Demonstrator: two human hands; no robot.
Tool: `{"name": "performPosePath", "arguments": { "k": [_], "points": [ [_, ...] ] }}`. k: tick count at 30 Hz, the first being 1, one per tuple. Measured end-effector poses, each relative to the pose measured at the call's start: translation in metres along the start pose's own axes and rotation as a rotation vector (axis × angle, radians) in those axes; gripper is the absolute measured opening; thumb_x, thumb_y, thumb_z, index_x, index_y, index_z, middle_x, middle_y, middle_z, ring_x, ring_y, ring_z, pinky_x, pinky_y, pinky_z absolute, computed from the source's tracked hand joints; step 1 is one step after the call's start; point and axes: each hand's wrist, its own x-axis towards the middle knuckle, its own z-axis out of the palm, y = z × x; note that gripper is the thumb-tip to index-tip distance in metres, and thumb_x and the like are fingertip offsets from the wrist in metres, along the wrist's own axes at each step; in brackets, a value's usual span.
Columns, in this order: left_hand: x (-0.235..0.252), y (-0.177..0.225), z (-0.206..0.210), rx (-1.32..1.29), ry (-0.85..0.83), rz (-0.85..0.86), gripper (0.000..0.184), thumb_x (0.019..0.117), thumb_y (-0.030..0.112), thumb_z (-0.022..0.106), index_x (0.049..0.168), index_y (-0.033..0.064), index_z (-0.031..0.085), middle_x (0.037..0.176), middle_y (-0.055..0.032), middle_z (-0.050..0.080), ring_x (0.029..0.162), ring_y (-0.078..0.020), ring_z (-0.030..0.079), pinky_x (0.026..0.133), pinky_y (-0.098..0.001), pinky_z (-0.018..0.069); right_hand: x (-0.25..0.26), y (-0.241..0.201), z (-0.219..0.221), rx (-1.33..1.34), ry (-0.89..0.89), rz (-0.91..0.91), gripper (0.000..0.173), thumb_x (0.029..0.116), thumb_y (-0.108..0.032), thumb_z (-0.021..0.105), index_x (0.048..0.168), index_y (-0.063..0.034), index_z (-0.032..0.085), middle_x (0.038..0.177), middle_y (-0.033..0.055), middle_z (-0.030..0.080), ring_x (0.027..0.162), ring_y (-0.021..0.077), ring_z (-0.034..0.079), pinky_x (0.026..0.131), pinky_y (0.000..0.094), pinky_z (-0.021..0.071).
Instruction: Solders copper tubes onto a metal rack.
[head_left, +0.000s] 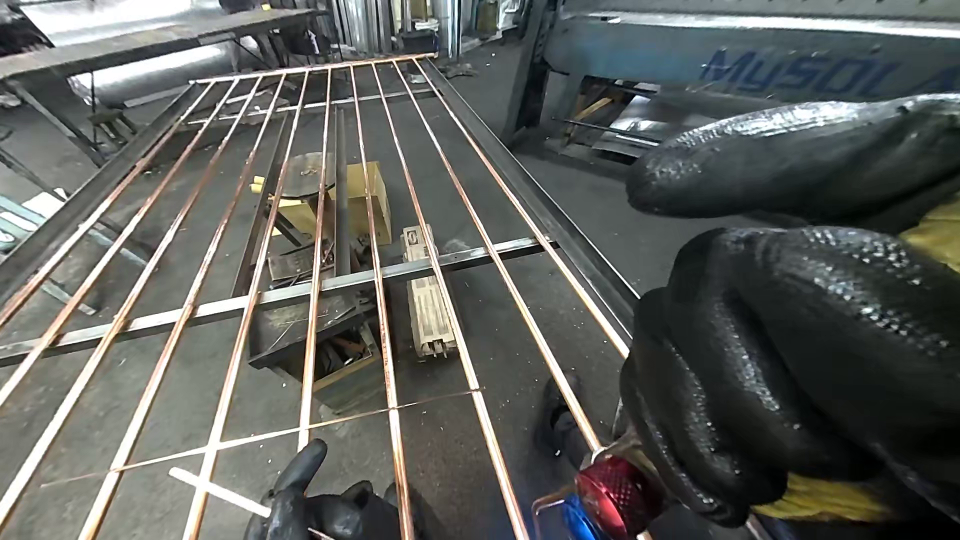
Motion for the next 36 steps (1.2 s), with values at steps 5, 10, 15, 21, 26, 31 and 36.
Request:
{"name": "performPosePath", "arguments": {
  "k": [5,10,15,21,26,31,36],
  "points": [
    [-0.0002,0.0003,0.0032,-0.002,0.021,-0.01,0.041,0.1117,0.017,0.025,0.132,0.0023,0.057,0.071,-0.0013,0.071,0.068,-0.0158,0.073,0.081,-0.0444,0.0637,-0.0003,-0.0014,0.0005,0.045,-0.005,0.021,0.013,0.1011,-0.013,0.053,0.11,-0.0074,0.059,0.065,-0.0011,0.054,0.057,0.0111,0.062,0.063,0.0309,0.0605],
    [-0.0002,-0.001,0.0019,0.032,0.004,-0.003,0.042,0.1118,0.018,0.025,0.134,0.0026,0.057,0.073,-0.0006,0.071,0.07,-0.0158,0.073,0.084,-0.0455,0.0631,-0.0025,-0.0015,-0.0034,0.042,0.003,0.007,0.01,0.1015,-0.013,0.053,0.101,-0.0064,0.06,0.063,-0.0012,0.053,0.058,0.0124,0.063,0.064,0.0326,0.0606],
    [-0.0005,-0.0006,0.0036,0.026,0.026,-0.021,0.041,0.1119,0.017,0.025,0.133,0.0029,0.057,0.072,-0.0008,0.071,0.068,-0.0158,0.073,0.082,-0.0448,0.0637,-0.0027,-0.0019,-0.0029,-0.013,0.006,-0.017,0.008,0.0998,-0.012,0.055,0.102,-0.0068,0.06,0.063,-0.0008,0.054,0.057,0.0124,0.063,0.063,0.0326,0.0603],
    [-0.0005,-0.004,-0.0002,0.037,-0.009,0.004,0.04,0.1118,0.017,0.027,0.132,0.0031,0.058,0.073,-0.0005,0.071,0.068,-0.0156,0.073,0.082,-0.0453,0.0635,-0.0022,-0.0041,-0.0031,-0.013,0.007,-0.007,0.01,0.0992,-0.01,0.056,0.108,-0.0065,0.06,0.063,-0.001,0.053,0.055,0.011,0.061,0.06,0.0302,0.0596],
    [0.0001,-0.0044,-0.0004,0.016,-0.016,0.01,0.04,0.1118,0.017,0.027,0.132,0.0021,0.058,0.072,-0.0015,0.071,0.067,-0.0159,0.073,0.083,-0.0455,0.0634,-0.0042,-0.0039,-0.0012,0.04,0.028,-0.003,0.009,0.1002,-0.011,0.054,0.105,-0.0058,0.06,0.064,-0.0006,0.053,0.056,0.0113,0.061,0.061,0.0295,0.0594],
    [-0.0003,-0.004,0.0003,0.025,-0.015,0.01,0.04,0.1117,0.017,0.026,0.132,0.0019,0.058,0.072,-0.0011,0.071,0.067,-0.016,0.073,0.083,-0.046,0.0633,-0.0055,-0.0025,-0.0032,-0.019,0.014,-0.038,0.015,0.1002,-0.011,0.054,0.113,-0.0055,0.06,0.067,0.0,0.055,0.058,0.0114,0.062,0.062,0.0307,0.0597],
    [-0.0013,-0.0034,0.0026,0.045,-0.031,-0.006,0.041,0.1119,0.016,0.024,0.133,0.0025,0.057,0.072,0.0002,0.071,0.067,-0.0145,0.073,0.081,-0.0423,0.0636,-0.0077,-0.0027,0.0013,-0.07,-0.043,-0.034,0.018,0.0988,-0.014,0.06,0.116,-0.0077,0.062,0.071,-0.0027,0.056,0.064,0.0098,0.061,0.069,0.0299,0.0576]
  ]
}}
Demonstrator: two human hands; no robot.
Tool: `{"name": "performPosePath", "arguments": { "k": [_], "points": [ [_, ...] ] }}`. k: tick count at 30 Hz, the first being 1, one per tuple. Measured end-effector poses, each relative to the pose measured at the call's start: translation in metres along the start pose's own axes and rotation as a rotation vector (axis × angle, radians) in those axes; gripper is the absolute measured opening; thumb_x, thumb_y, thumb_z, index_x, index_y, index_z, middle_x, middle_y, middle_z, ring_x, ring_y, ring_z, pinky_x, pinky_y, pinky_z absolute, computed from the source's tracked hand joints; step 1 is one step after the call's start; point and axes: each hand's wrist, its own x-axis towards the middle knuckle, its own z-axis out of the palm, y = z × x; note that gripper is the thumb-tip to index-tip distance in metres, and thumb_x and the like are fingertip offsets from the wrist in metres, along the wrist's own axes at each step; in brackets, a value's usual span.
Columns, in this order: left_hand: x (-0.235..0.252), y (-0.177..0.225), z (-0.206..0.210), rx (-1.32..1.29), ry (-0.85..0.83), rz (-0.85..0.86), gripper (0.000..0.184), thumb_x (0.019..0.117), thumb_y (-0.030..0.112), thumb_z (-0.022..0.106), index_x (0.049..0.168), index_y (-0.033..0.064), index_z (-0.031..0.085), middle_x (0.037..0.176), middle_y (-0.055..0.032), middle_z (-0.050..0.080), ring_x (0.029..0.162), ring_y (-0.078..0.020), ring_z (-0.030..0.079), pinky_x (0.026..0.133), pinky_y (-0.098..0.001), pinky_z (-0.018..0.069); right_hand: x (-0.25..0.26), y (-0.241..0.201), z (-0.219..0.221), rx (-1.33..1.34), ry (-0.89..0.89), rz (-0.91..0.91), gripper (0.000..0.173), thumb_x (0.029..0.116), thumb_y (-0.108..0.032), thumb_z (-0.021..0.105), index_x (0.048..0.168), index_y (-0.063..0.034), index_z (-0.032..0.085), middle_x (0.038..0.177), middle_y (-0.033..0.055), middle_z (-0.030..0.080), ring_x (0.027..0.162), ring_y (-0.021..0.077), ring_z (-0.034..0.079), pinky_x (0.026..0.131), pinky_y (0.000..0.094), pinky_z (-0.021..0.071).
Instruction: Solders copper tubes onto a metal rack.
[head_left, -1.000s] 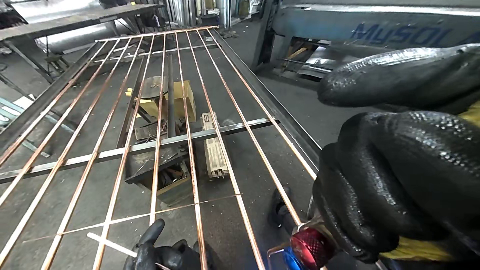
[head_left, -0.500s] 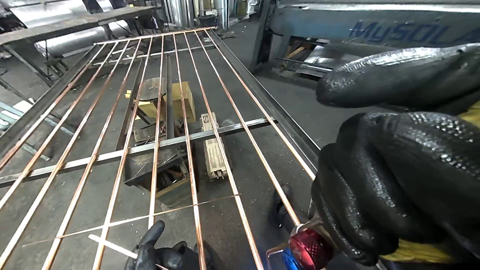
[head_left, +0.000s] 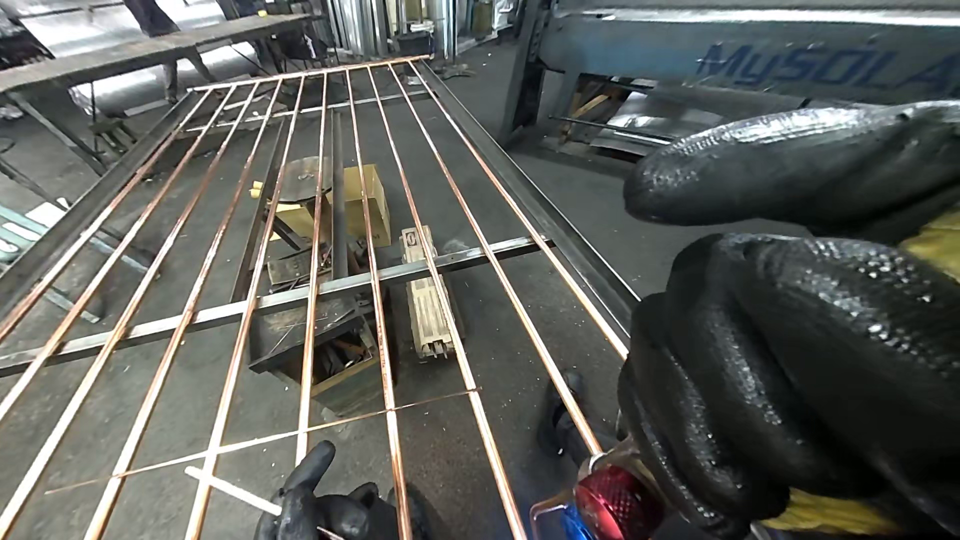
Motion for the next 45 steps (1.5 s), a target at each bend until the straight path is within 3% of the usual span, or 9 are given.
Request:
{"name": "performPosePath", "arguments": {
  "k": [5,14,17,20,23,27,31,40,45],
  "points": [
    [-0.001,0.0,0.001,0.001,0.011,-0.005,0.041,0.1117,0.015,0.024,0.133,0.0017,0.057,0.072,-0.0005,0.071,0.067,-0.015,0.072,0.08,-0.042,0.0635,0.0,0.001,-0.004,0.071,0.075,0.033,0.008,0.0999,-0.012,0.054,0.101,-0.0071,0.06,0.065,-0.0009,0.054,0.058,0.0114,0.062,0.062,0.0296,0.0584],
    [-0.002,-0.001,0.001,0.008,0.016,-0.041,0.041,0.1114,0.015,0.025,0.133,0.001,0.057,0.073,-0.0019,0.071,0.068,-0.017,0.072,0.084,-0.0467,0.0625,-0.006,0.006,-0.015,0.062,0.058,-0.008,0.032,0.103,-0.014,0.049,0.133,-0.0054,0.053,0.069,0.001,0.054,0.056,0.0122,0.059,0.061,0.034,0.0592],
    [-0.003,-0.002,0.001,0.017,0.018,-0.05,0.041,0.1115,0.015,0.025,0.132,0.0006,0.057,0.072,-0.0018,0.071,0.068,-0.0172,0.072,0.084,-0.0466,0.0626,-0.008,0.005,-0.014,0.035,0.089,0.005,0.025,0.1014,-0.013,0.052,0.124,-0.0058,0.056,0.068,-0.0001,0.054,0.057,0.0106,0.06,0.061,0.0311,0.0587],
    [-0.003,-0.002,0.003,0.021,0.017,-0.042,0.041,0.1115,0.014,0.025,0.132,0.0009,0.057,0.072,-0.0003,0.071,0.067,-0.0146,0.072,0.082,-0.0424,0.0632,-0.009,0.002,-0.011,-0.005,0.09,0.02,0.009,0.1004,-0.014,0.054,0.101,-0.0084,0.061,0.068,-0.0005,0.057,0.061,0.0125,0.062,0.065,0.0323,0.0574],
    [-0.002,-0.001,0.003,0.011,0.017,-0.044,0.041,0.1113,0.014,0.024,0.132,-0.0001,0.057,0.072,-0.0005,0.071,0.066,-0.0143,0.071,0.081,-0.0418,0.0632,-0.008,0.002,-0.012,-0.014,0.018,-0.008,0.028,0.1024,-0.014,0.052,0.129,-0.0072,0.057,0.074,0.0002,0.059,0.065,0.0125,0.063,0.069,0.0334,0.0591],
    [-0.003,-0.002,0.001,0.02,0.018,-0.057,0.041,0.1112,0.014,0.025,0.133,0.0002,0.057,0.072,-0.002,0.07,0.068,-0.0167,0.072,0.085,-0.0467,0.0624,-0.008,0.002,-0.016,0.04,0.093,0.016,0.012,0.1007,-0.013,0.052,0.109,-0.0064,0.059,0.066,0.0008,0.055,0.057,0.013,0.061,0.062,0.0335,0.0585],
    [-0.003,-0.003,0.0,0.029,-0.001,-0.045,0.041,0.1115,0.015,0.025,0.134,0.0001,0.056,0.073,-0.0016,0.071,0.069,-0.0171,0.073,0.087,-0.0476,0.0617,-0.007,0.005,-0.016,0.078,0.034,-0.015,0.035,0.1021,-0.012,0.051,0.137,-0.0051,0.051,0.07,-0.0012,0.052,0.058,0.0105,0.059,0.064,0.0327,0.06],
    [-0.003,-0.004,-0.002,0.011,-0.023,-0.038,0.04,0.1116,0.015,0.026,0.134,0.0001,0.055,0.075,-0.0019,0.072,0.07,-0.0162,0.073,0.086,-0.0456,0.0621,-0.004,0.005,-0.011,0.153,0.034,-0.012,0.019,0.1016,-0.009,0.05,0.119,-0.0067,0.055,0.068,-0.0018,0.053,0.057,0.0107,0.06,0.06,0.0322,0.0591],
    [-0.004,-0.005,-0.002,0.024,-0.008,-0.039,0.04,0.1115,0.016,0.027,0.134,0.0002,0.056,0.074,-0.0017,0.071,0.07,-0.0168,0.073,0.086,-0.0475,0.0619,-0.005,0.003,-0.012,0.105,0.047,-0.014,0.029,0.1017,-0.01,0.051,0.13,-0.0054,0.053,0.069,0.0004,0.055,0.057,0.012,0.061,0.06,0.0338,0.06]
  ]
}}
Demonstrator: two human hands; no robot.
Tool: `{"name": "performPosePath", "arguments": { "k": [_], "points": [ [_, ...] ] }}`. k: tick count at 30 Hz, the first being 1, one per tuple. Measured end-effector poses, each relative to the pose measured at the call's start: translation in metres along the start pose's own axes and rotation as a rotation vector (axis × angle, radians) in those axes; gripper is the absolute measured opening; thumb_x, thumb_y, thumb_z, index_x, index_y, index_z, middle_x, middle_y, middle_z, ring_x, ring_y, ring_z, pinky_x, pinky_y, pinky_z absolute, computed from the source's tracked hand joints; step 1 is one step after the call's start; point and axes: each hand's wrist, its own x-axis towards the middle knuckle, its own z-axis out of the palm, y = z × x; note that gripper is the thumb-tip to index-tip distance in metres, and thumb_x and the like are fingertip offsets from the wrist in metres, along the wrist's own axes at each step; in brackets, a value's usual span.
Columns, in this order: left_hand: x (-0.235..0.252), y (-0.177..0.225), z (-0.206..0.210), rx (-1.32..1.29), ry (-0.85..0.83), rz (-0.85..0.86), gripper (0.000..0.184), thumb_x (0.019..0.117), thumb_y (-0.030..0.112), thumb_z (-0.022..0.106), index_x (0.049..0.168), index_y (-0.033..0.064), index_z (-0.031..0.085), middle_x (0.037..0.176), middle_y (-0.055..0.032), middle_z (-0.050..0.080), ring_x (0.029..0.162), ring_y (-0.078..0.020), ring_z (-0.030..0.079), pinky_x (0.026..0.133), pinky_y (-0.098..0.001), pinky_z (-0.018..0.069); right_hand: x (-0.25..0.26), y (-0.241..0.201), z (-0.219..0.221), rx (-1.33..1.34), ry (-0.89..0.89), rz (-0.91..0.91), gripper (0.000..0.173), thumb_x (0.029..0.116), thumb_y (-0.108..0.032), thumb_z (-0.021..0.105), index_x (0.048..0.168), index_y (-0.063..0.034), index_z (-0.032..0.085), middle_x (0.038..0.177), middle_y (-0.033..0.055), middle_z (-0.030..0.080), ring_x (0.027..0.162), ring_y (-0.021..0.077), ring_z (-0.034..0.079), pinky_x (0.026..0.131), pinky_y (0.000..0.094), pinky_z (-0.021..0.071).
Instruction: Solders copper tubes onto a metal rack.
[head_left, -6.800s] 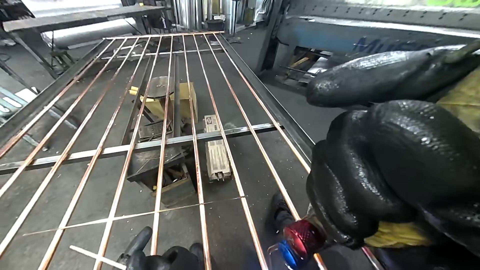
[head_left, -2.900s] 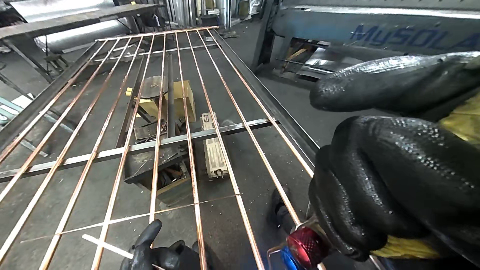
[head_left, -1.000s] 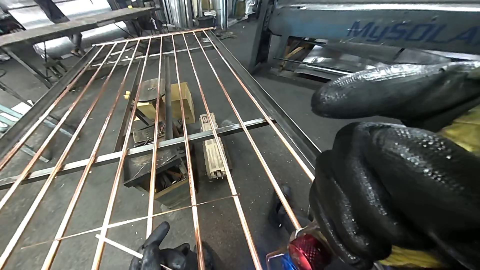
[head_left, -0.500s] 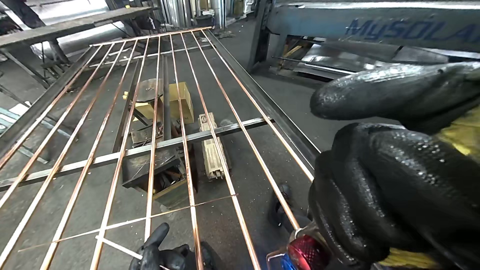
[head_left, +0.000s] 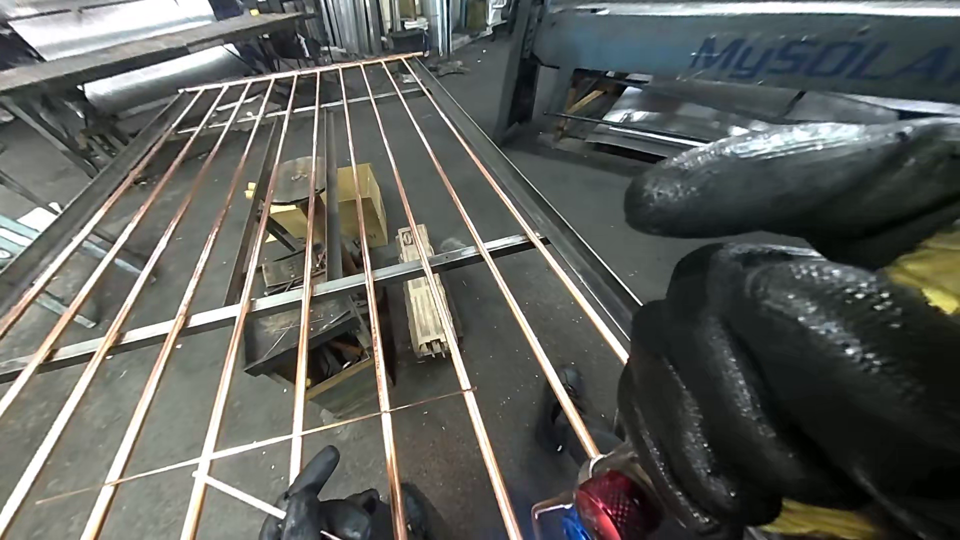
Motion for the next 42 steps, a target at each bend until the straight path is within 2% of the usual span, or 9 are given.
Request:
{"name": "performPosePath", "arguments": {
  "k": [6,10,14,18,24,26,28,34,42],
  "points": [
    [0.0,0.001,0.0,-0.001,-0.013,0.0,0.04,0.1115,0.016,0.026,0.133,0.0,0.056,0.073,-0.0015,0.071,0.069,-0.0162,0.072,0.086,-0.046,0.062,-0.002,-0.002,-0.003,-0.096,0.023,0.002,0.029,0.1029,-0.011,0.049,0.131,-0.006,0.053,0.069,0.0012,0.056,0.056,0.0124,0.061,0.06,0.0341,0.0603],
    [0.001,0.001,0.002,-0.031,-0.002,-0.006,0.04,0.1116,0.015,0.025,0.133,-0.0004,0.056,0.071,-0.0013,0.07,0.067,-0.0149,0.072,0.082,-0.0424,0.063,-0.002,-0.004,-0.001,-0.092,0.019,0.007,0.022,0.1017,-0.013,0.051,0.122,-0.0074,0.057,0.069,0.0011,0.057,0.058,0.013,0.062,0.062,0.0335,0.0592],
    [0.001,0.0,0.001,-0.033,-0.007,-0.004,0.04,0.1113,0.014,0.025,0.133,0.0004,0.056,0.072,-0.0006,0.07,0.068,-0.015,0.072,0.083,-0.0435,0.0626,-0.004,-0.003,0.001,-0.079,-0.02,0.021,0.03,0.1016,-0.015,0.053,0.131,-0.0081,0.055,0.073,-0.0005,0.057,0.063,0.0111,0.062,0.067,0.0321,0.0589],
    [0.001,-0.001,0.002,-0.072,-0.006,-0.011,0.039,0.1114,0.015,0.028,0.131,0.0008,0.058,0.074,-0.0013,0.071,0.068,-0.0152,0.072,0.084,-0.0429,0.0625,-0.002,-0.002,0.001,-0.027,0.021,0.027,0.016,0.1017,-0.016,0.053,0.113,-0.007,0.059,0.069,0.0003,0.057,0.06,0.0128,0.062,0.063,0.034,0.059],
    [0.0,-0.002,0.0,-0.045,-0.039,-0.004,0.04,0.112,0.017,0.029,0.133,0.0007,0.058,0.075,-0.0026,0.071,0.068,-0.0158,0.072,0.082,-0.0427,0.0629,-0.002,-0.001,0.006,-0.038,0.033,0.033,0.016,0.1015,-0.016,0.053,0.089,-0.0085,0.06,0.066,-0.0006,0.055,0.063,0.0134,0.063,0.065,0.0323,0.0575],
    [0.0,-0.001,0.0,-0.033,-0.03,-0.009,0.039,0.112,0.017,0.029,0.133,0.0009,0.058,0.074,-0.0025,0.071,0.069,-0.0162,0.072,0.083,-0.0439,0.0627,-0.001,-0.002,0.012,-0.051,0.03,0.025,0.007,0.0996,-0.013,0.058,0.098,-0.0084,0.063,0.068,-0.0011,0.057,0.064,0.0127,0.063,0.067,0.0319,0.058],
    [0.0,-0.002,0.001,-0.04,-0.02,-0.016,0.039,0.112,0.017,0.028,0.133,0.0003,0.057,0.074,-0.003,0.071,0.07,-0.0162,0.073,0.084,-0.0445,0.0627,-0.001,-0.002,0.01,-0.077,-0.012,0.021,0.022,0.1,-0.013,0.058,0.121,-0.0074,0.06,0.071,-0.001,0.057,0.065,0.0119,0.063,0.069,0.0329,0.0593],
    [0.0,-0.003,0.0,-0.047,-0.029,-0.022,0.039,0.1121,0.016,0.029,0.133,-0.0008,0.057,0.074,-0.0039,0.07,0.068,-0.0168,0.072,0.083,-0.0448,0.0628,0.001,0.0,0.004,-0.055,0.007,0.004,0.028,0.1017,-0.014,0.052,0.129,-0.0061,0.054,0.07,0.001,0.057,0.059,0.0131,0.062,0.062,0.0345,0.0601],
    [-0.002,-0.002,0.003,-0.049,-0.027,-0.028,0.04,0.1121,0.016,0.028,0.134,-0.0016,0.056,0.074,-0.0044,0.071,0.069,-0.0166,0.072,0.082,-0.0448,0.0631,0.002,-0.002,0.01,-0.047,-0.022,0.039,0.017,0.102,-0.013,0.052,0.116,-0.0078,0.06,0.07,-0.0019,0.056,0.063,0.0118,0.063,0.068,0.0329,0.0595]
  ]
}}
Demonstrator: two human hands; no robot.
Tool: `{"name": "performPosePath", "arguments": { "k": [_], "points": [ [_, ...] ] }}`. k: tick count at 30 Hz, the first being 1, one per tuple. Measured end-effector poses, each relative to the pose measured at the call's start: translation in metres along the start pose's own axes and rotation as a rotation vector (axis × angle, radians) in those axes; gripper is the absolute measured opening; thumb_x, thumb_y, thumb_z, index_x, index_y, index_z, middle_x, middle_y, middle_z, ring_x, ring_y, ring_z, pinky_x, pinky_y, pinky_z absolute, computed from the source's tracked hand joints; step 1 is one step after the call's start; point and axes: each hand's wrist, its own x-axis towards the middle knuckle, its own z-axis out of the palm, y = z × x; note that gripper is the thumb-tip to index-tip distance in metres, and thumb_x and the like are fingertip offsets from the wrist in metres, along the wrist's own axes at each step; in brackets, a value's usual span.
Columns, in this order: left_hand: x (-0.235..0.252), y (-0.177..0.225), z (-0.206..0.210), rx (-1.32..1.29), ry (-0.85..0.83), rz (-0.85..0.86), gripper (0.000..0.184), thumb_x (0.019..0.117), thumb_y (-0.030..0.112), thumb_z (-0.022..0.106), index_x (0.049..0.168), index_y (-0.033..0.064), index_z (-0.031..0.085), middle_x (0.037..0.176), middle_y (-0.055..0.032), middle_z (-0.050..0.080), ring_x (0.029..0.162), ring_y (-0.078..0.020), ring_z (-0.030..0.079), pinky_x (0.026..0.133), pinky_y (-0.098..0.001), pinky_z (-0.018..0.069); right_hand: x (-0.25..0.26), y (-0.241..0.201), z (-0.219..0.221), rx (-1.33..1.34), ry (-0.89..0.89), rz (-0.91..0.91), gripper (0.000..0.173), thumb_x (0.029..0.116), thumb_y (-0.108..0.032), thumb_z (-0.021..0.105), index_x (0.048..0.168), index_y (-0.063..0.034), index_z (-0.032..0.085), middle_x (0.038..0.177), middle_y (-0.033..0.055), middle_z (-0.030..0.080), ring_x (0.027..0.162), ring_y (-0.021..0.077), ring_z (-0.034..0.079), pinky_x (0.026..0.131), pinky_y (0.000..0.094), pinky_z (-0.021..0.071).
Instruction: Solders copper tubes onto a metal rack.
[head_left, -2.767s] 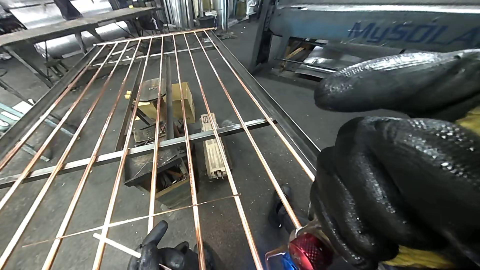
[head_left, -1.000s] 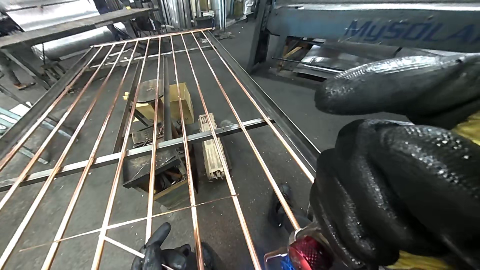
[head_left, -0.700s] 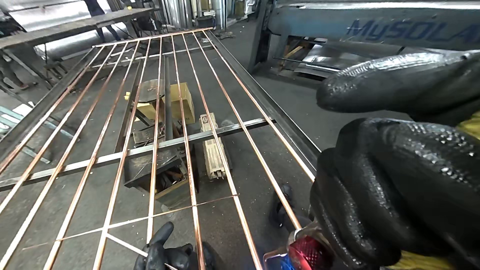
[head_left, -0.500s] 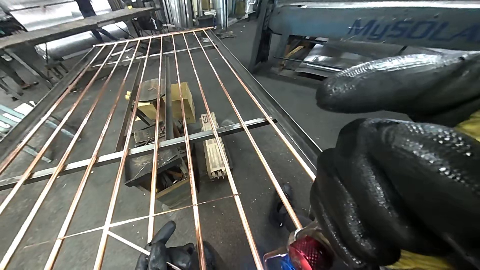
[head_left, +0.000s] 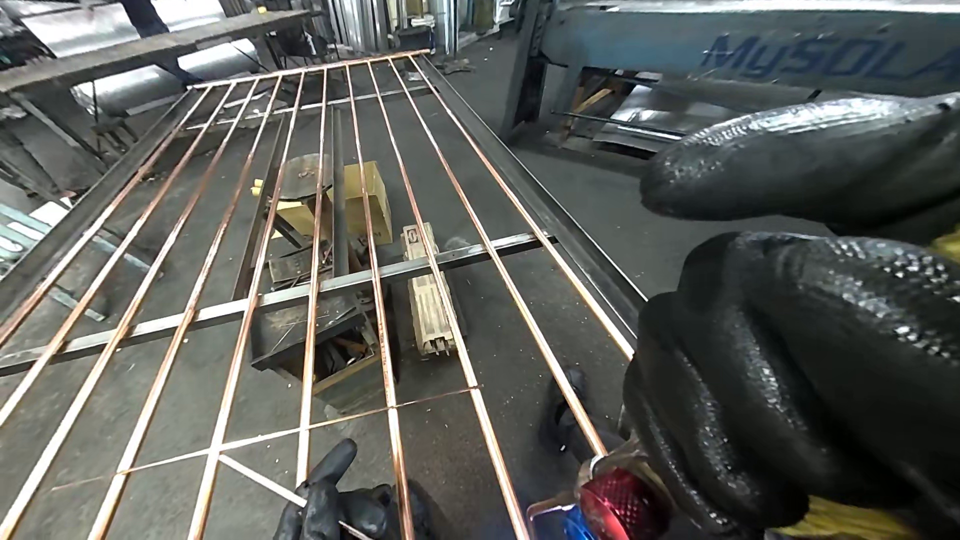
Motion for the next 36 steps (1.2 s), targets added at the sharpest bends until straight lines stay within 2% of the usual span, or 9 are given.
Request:
{"name": "performPosePath", "arguments": {
  "k": [5,7,11,20,25,30,32,34,36],
  "points": [
    [0.001,0.0,0.0,0.016,-0.005,0.014,0.039,0.1119,0.015,0.029,0.134,-0.0012,0.056,0.074,-0.0037,0.071,0.069,-0.016,0.072,0.083,-0.044,0.063,0.002,0.0,0.003,-0.023,0.002,-0.012,0.016,0.1009,-0.011,0.055,0.115,-0.008,0.061,0.068,-0.0026,0.056,0.063,0.0112,0.063,0.068,0.0327,0.0595],
    [0.001,0.0,0.001,0.013,-0.002,0.012,0.039,0.1119,0.014,0.028,0.133,-0.0013,0.056,0.074,-0.0039,0.071,0.068,-0.0159,0.073,0.082,-0.0435,0.0635,0.001,0.003,-0.005,0.01,0.005,-0.022,0.016,0.1018,-0.014,0.051,0.115,-0.0078,0.058,0.068,-0.0007,0.055,0.06,0.0126,0.062,0.063,0.0343,0.0592],
    [0.001,-0.003,-0.002,-0.017,-0.029,0.015,0.039,0.1122,0.017,0.03,0.134,-0.0011,0.057,0.076,-0.005,0.072,0.07,-0.0166,0.073,0.084,-0.0451,0.0628,0.001,0.005,-0.009,0.014,0.046,-0.025,0.025,0.1025,-0.012,0.047,0.125,-0.0049,0.055,0.064,0.0004,0.053,0.054,0.0132,0.06,0.057,0.0351,0.0594],
    [0.001,-0.003,-0.001,0.03,-0.007,0.005,0.039,0.1116,0.014,0.028,0.133,-0.0026,0.057,0.073,-0.0048,0.07,0.067,-0.0161,0.072,0.082,-0.0444,0.063,0.002,0.006,-0.007,-0.021,0.03,-0.049,0.03,0.1038,-0.013,0.045,0.131,-0.0056,0.053,0.066,0.0007,0.054,0.055,0.0125,0.06,0.057,0.0344,0.0595],
    [0.001,-0.003,-0.001,-0.005,-0.016,0.01,0.04,0.112,0.014,0.027,0.133,-0.0021,0.057,0.072,-0.0044,0.07,0.068,-0.0165,0.072,0.082,-0.0441,0.0631,0.0,0.009,-0.005,-0.044,0.036,-0.066,0.032,0.1022,-0.011,0.05,0.134,-0.0055,0.053,0.068,0.0014,0.056,0.057,0.0133,0.061,0.059,0.0347,0.0597],
    [0.001,-0.003,-0.003,0.012,-0.002,0.008,0.04,0.1118,0.016,0.027,0.134,-0.0003,0.057,0.073,-0.0024,0.07,0.069,-0.0168,0.072,0.085,-0.0466,0.0625,-0.004,0.007,-0.002,-0.055,0.056,-0.064,0.026,0.099,-0.009,0.06,0.125,-0.0065,0.058,0.071,-0.0013,0.056,0.061,0.0109,0.061,0.063,0.0318,0.0597],
    [0.001,-0.003,-0.005,0.01,-0.011,0.015,0.04,0.1121,0.017,0.029,0.134,-0.0002,0.057,0.076,-0.0036,0.072,0.071,-0.0176,0.073,0.087,-0.0482,0.0619,-0.004,0.002,-0.004,-0.041,0.053,-0.01,0.011,0.1004,-0.012,0.057,0.11,-0.0091,0.061,0.07,-0.0026,0.055,0.062,0.01,0.06,0.065,0.0299,0.0572],
    [0.001,-0.004,-0.005,0.012,-0.013,0.019,0.04,0.1119,0.017,0.029,0.134,-0.0001,0.057,0.076,-0.0036,0.071,0.072,-0.0176,0.073,0.088,-0.0483,0.0615,0.003,-0.002,-0.001,0.002,0.075,0.042,0.01,0.103,-0.013,0.051,0.102,-0.0092,0.061,0.063,-0.0034,0.056,0.056,0.0074,0.062,0.058,0.0256,0.0579],
    [0.001,-0.003,-0.004,0.032,-0.011,0.02,0.04,0.1118,0.017,0.028,0.134,0.0008,0.057,0.076,-0.0029,0.071,0.071,-0.017,0.072,0.088,-0.0477,0.0616,0.006,-0.006,-0.002,0.018,0.078,0.064,0.014,0.1051,-0.013,0.048,0.106,-0.0088,0.061,0.062,-0.0027,0.057,0.054,0.0074,0.062,0.055,0.0255,0.0584]
  ]
}}
